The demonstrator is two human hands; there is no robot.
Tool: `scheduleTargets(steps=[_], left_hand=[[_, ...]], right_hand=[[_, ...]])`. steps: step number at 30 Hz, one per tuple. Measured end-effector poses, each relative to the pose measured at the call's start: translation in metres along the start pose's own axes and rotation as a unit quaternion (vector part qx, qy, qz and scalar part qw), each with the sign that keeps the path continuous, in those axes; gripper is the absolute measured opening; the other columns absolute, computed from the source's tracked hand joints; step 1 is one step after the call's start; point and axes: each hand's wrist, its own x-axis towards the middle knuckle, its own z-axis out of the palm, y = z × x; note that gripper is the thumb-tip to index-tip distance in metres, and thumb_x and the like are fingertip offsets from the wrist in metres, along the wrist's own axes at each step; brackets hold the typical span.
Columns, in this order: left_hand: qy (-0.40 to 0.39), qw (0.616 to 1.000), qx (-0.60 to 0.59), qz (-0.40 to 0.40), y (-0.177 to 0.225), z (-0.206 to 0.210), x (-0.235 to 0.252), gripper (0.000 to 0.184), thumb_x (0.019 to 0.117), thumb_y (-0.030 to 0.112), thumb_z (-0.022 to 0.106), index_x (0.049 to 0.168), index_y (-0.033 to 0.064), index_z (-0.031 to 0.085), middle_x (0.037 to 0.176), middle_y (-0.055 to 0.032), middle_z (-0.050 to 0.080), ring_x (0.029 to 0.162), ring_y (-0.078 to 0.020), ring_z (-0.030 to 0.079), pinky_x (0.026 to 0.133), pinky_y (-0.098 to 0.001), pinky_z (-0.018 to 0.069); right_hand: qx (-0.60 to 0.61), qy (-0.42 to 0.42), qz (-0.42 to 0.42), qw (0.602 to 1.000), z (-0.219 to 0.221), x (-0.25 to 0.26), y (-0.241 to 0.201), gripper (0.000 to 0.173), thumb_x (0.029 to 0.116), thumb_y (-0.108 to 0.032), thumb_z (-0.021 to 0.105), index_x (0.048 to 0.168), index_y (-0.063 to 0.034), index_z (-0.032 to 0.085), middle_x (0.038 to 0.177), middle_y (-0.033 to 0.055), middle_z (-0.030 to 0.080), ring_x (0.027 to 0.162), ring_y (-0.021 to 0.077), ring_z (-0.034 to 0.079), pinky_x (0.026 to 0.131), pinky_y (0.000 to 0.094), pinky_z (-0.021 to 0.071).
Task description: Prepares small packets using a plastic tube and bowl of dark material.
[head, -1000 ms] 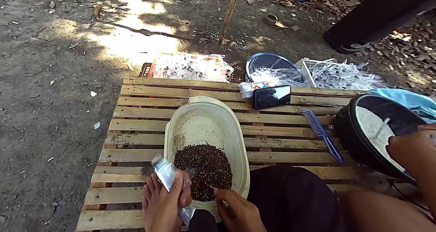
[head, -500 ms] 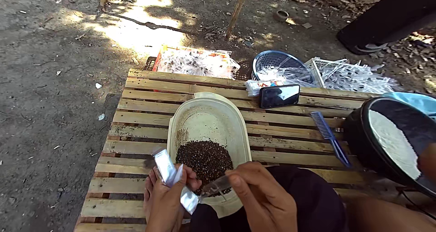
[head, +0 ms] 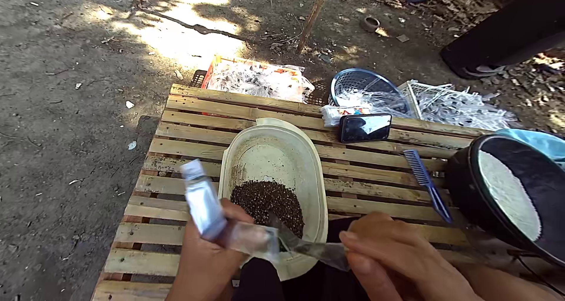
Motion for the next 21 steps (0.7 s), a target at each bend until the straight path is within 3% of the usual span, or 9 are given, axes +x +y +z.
scheduleTargets(steps=[2,3,6,9,11,14,17,19,21], left_hand=[[-0.122,0.992,0.004,0.041,0.014,0.019,0.006,0.022,0.0902,0.026,0.077,0.110,0.0171,0.075,0.099,0.0114,0.076,0.086,0.0073,0.066,0.077,-0.0126,0.0552],[-0.153,0.987,0.003,0.055,0.019,0.029,0.010,0.024,0.0921,0.023,0.075,0.111,0.0094,0.074,0.099,0.0079,0.076,0.089,0.0066,0.067,0.080,-0.0142,0.0557],[-0.171,0.981,0.048,0.073,0.024,0.046,0.016,0.018,0.0928,0.014,0.071,0.092,-0.0035,0.068,0.083,0.0011,0.073,0.085,0.0082,0.066,0.079,-0.0122,0.0544],[-0.235,0.972,0.026,0.016,0.018,0.040,0.015,0.017,0.0967,0.012,0.068,0.099,-0.0046,0.073,0.086,-0.0032,0.077,0.083,0.0021,0.071,0.079,-0.0163,0.0578],[-0.276,0.960,0.038,-0.034,0.015,0.032,0.008,0.021,0.0975,0.013,0.067,0.101,-0.0069,0.073,0.087,-0.0064,0.077,0.082,-0.0006,0.072,0.079,-0.0181,0.0577],[-0.305,0.946,0.023,-0.104,0.014,0.016,-0.005,0.017,0.0963,0.005,0.065,0.104,-0.0088,0.071,0.090,-0.0050,0.077,0.086,-0.0010,0.071,0.083,-0.0203,0.0570],[-0.239,0.954,-0.061,-0.170,0.017,0.006,-0.007,0.013,0.0977,0.005,0.062,0.105,0.0040,0.072,0.091,0.0044,0.077,0.081,0.0011,0.071,0.076,-0.0192,0.0583],[-0.091,0.959,-0.171,-0.210,0.015,0.010,-0.008,0.017,0.1000,0.005,0.056,0.107,0.0104,0.071,0.088,0.0059,0.076,0.060,0.0058,0.060,0.055,-0.0122,0.0484],[0.046,0.904,-0.356,-0.232,0.007,0.012,-0.003,0.018,0.1058,0.012,0.049,0.117,0.0091,0.063,0.081,0.0017,0.071,0.048,0.0036,0.052,0.046,-0.0110,0.0450]], right_hand=[[-0.027,-0.014,-0.009,0.999,0.005,0.005,0.000,0.017,0.1020,-0.015,0.063,0.099,0.0002,0.069,0.089,0.0056,0.063,0.087,0.0026,0.061,0.080,0.0133,0.0487],[-0.042,-0.017,-0.012,0.999,0.008,0.008,0.001,0.017,0.1014,-0.015,0.064,0.098,0.0002,0.070,0.087,0.0057,0.064,0.085,0.0030,0.061,0.079,0.0131,0.0492],[-0.097,-0.002,-0.009,0.995,0.009,0.018,0.002,0.016,0.1011,-0.017,0.064,0.099,-0.0030,0.072,0.087,0.0029,0.065,0.083,0.0007,0.061,0.075,0.0107,0.0497],[-0.157,0.039,-0.016,0.987,0.000,0.035,0.008,0.015,0.1039,-0.023,0.060,0.104,-0.0112,0.070,0.089,-0.0048,0.063,0.078,-0.0043,0.060,0.069,0.0091,0.0511],[-0.181,0.086,-0.028,0.979,-0.008,0.049,0.014,0.014,0.1043,-0.023,0.059,0.105,-0.0131,0.069,0.093,-0.0101,0.064,0.080,-0.0074,0.059,0.071,0.0088,0.0509],[-0.173,0.167,0.004,0.971,-0.010,0.065,0.033,0.014,0.1013,-0.014,0.061,0.103,-0.0028,0.070,0.093,-0.0104,0.064,0.082,-0.0102,0.059,0.074,0.0079,0.0508],[-0.133,0.169,0.167,0.962,0.002,0.053,0.064,0.017,0.1037,-0.015,0.056,0.106,-0.0014,0.067,0.085,-0.0075,0.060,0.068,-0.0081,0.054,0.063,0.0096,0.0465],[-0.075,0.100,0.288,0.949,0.017,0.030,0.084,0.019,0.1042,-0.015,0.054,0.105,-0.0002,0.066,0.078,-0.0023,0.058,0.061,0.0006,0.051,0.057,0.0193,0.0448],[-0.016,-0.006,0.368,0.930,0.036,0.000,0.093,0.019,0.1010,-0.014,0.058,0.099,0.0016,0.068,0.074,0.0014,0.060,0.061,0.0061,0.053,0.059,0.0261,0.0465]])
